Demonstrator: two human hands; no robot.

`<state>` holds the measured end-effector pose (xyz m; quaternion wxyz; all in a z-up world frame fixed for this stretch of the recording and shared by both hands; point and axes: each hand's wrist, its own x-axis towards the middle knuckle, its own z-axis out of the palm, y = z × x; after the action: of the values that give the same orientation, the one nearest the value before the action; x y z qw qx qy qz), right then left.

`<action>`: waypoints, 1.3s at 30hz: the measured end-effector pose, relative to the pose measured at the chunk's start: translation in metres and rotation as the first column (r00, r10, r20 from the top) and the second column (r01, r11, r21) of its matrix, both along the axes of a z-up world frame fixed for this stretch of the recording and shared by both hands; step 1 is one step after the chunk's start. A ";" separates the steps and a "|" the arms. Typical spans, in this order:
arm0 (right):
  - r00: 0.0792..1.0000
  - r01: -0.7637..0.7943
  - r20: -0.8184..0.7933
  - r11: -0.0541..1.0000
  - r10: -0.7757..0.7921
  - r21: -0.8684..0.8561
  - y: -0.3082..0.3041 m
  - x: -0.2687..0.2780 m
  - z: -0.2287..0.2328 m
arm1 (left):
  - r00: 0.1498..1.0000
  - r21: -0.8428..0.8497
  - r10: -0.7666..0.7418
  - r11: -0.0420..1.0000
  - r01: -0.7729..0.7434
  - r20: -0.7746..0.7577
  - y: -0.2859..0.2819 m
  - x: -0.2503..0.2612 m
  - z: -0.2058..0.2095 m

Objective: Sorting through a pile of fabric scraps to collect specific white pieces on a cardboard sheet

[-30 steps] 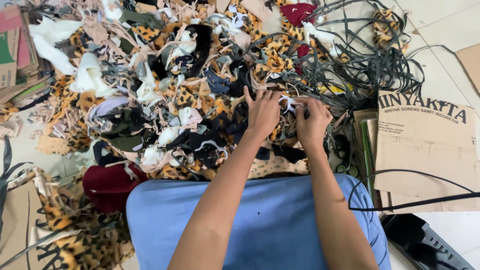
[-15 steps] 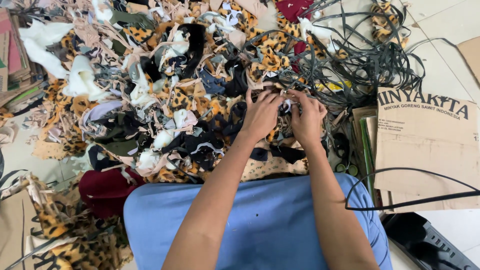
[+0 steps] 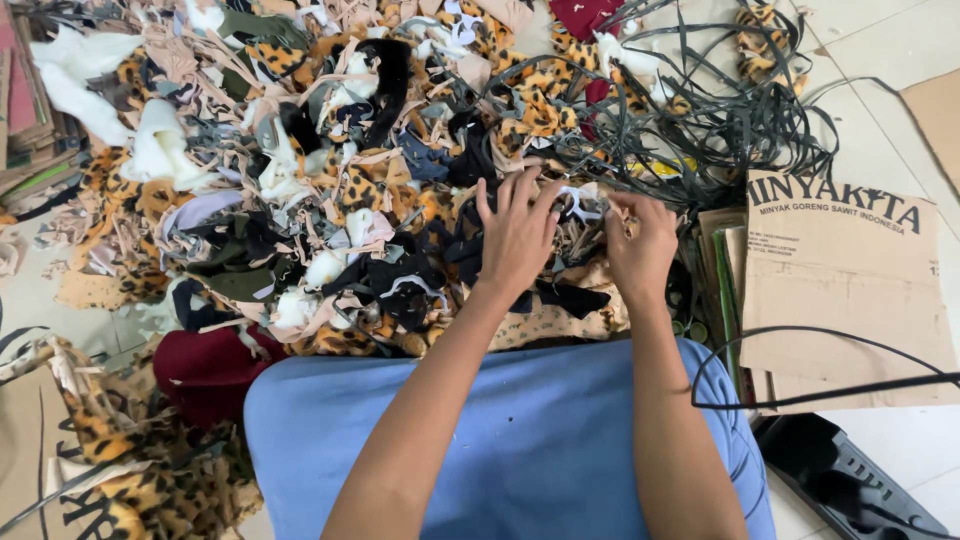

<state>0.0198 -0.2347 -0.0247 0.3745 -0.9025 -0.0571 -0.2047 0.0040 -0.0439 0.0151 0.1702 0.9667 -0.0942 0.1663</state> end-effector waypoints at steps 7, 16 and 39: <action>0.997 -0.071 -0.033 0.977 0.066 -0.202 0.015 -0.016 -0.004 | 0.998 0.025 -0.045 0.999 0.044 0.038 -0.011 -0.063 -0.022; 0.986 -0.114 -0.147 0.970 0.083 -0.215 0.017 -0.019 0.004 | 0.997 -0.001 -0.068 0.998 0.068 -0.049 -0.012 -0.091 -0.024; 0.878 -0.373 -0.386 0.911 0.285 -0.176 0.018 -0.079 0.040 | 0.948 -0.091 0.315 0.946 -0.310 0.042 0.034 -0.123 -0.019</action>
<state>-0.0593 -0.2165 0.0150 0.2937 -0.9404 -0.1676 0.0356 -0.1194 -0.0098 -0.0039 0.1789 0.9565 0.0625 0.2218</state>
